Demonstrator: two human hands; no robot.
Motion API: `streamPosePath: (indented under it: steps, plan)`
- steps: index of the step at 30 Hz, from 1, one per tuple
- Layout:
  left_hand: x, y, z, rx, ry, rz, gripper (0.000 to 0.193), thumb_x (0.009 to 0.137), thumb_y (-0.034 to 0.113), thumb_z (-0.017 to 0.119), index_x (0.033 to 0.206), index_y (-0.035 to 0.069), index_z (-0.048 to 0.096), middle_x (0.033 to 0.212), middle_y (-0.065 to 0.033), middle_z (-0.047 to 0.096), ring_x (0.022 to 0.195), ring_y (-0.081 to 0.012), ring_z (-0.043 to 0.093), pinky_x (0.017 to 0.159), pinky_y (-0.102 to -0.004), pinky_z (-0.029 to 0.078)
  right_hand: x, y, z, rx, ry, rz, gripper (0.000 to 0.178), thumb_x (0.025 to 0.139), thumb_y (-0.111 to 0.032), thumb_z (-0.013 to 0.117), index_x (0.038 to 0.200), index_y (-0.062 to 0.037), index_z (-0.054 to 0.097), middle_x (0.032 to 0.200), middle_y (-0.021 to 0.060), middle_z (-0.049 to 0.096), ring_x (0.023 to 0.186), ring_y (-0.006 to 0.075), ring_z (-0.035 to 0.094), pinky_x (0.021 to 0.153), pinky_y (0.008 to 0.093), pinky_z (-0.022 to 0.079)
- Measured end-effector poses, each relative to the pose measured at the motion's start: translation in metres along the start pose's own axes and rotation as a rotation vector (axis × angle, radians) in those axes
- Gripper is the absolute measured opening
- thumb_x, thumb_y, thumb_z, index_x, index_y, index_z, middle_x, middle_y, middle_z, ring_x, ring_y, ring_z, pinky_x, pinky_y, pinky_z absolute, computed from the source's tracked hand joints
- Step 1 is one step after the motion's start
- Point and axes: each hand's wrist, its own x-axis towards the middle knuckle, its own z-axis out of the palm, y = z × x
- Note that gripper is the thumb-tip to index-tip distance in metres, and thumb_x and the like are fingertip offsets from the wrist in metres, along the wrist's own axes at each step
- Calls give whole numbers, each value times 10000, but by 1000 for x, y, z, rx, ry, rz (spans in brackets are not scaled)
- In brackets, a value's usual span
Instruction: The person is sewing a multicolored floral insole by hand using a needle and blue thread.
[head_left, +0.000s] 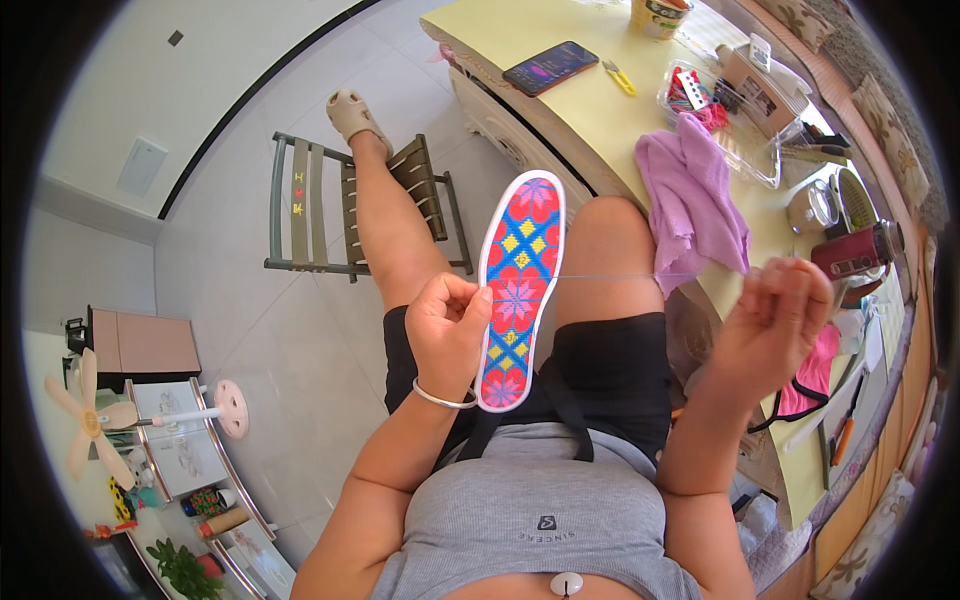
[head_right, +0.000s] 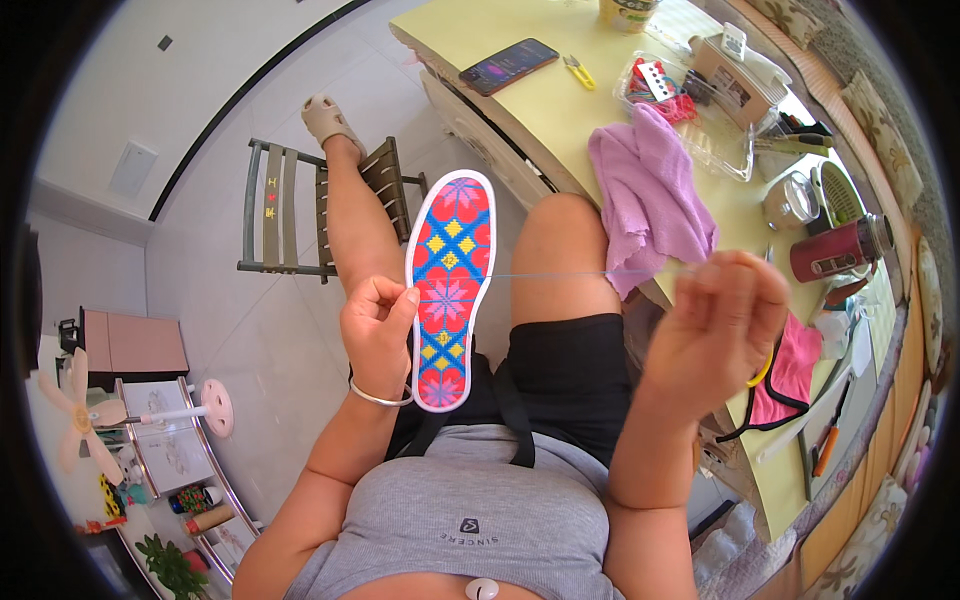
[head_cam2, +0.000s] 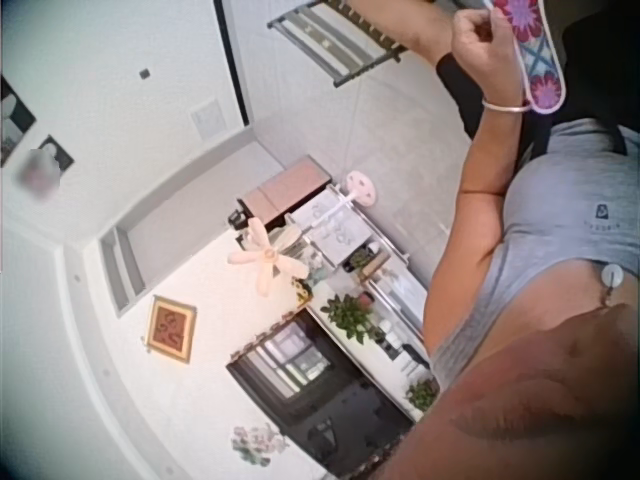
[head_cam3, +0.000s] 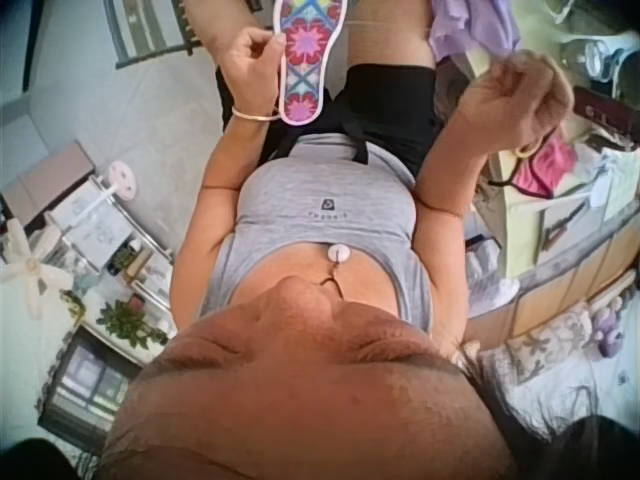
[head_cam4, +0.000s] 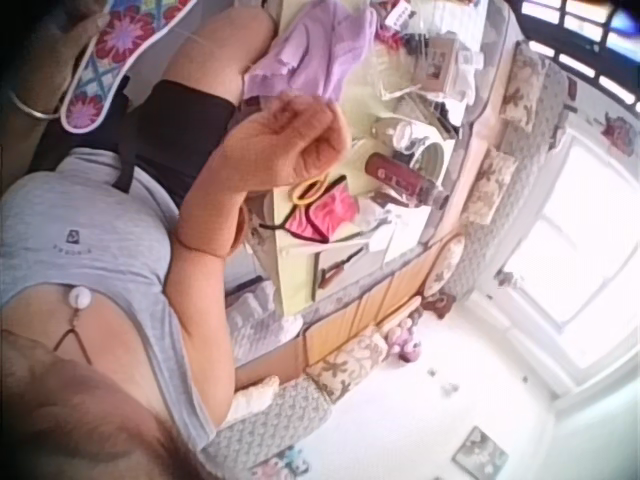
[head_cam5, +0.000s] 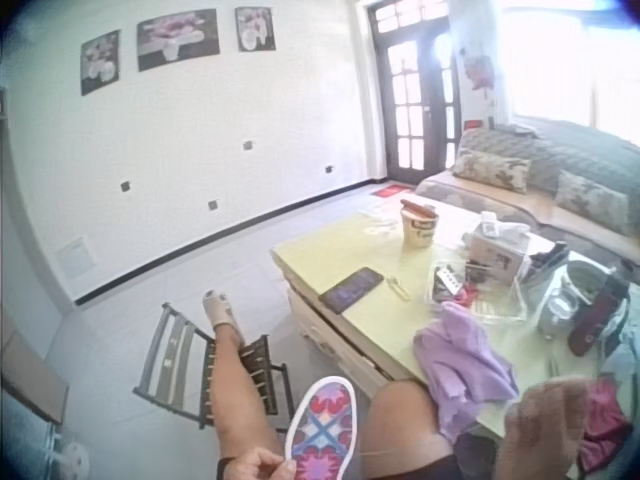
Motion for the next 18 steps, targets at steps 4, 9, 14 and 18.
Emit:
streamPosePath:
  steps: [4,9,14,18]
  plan:
    - [-2,1,1,-93,-25,-82,134,868,53,657,793,15,554,714,-16,621,627,-32,562,582,-184,459,-39,18,27,-596,-242,138,97,881,24,612,967,-16,633,773,7,581,640,49,475,550,205,388]
    - [-8,19,7,-22,-39,-107,117,865,26,638,793,15,547,737,-19,603,650,-43,541,612,-190,452,-70,52,49,-777,-711,-168,137,758,16,662,875,-33,611,727,98,575,616,265,568,547,362,466]
    - [-13,25,11,-7,-72,-75,100,864,0,625,797,14,551,749,-17,588,657,-47,522,616,-189,440,-76,58,53,-843,-740,-246,121,749,-7,671,852,-39,619,674,73,543,590,245,559,517,347,455]
    - [-15,22,11,-40,-72,-63,91,860,-21,624,806,12,559,753,-16,585,656,-48,517,616,-189,436,-75,56,55,-861,-752,-236,127,737,34,681,836,-23,626,663,80,556,576,246,560,513,339,454]
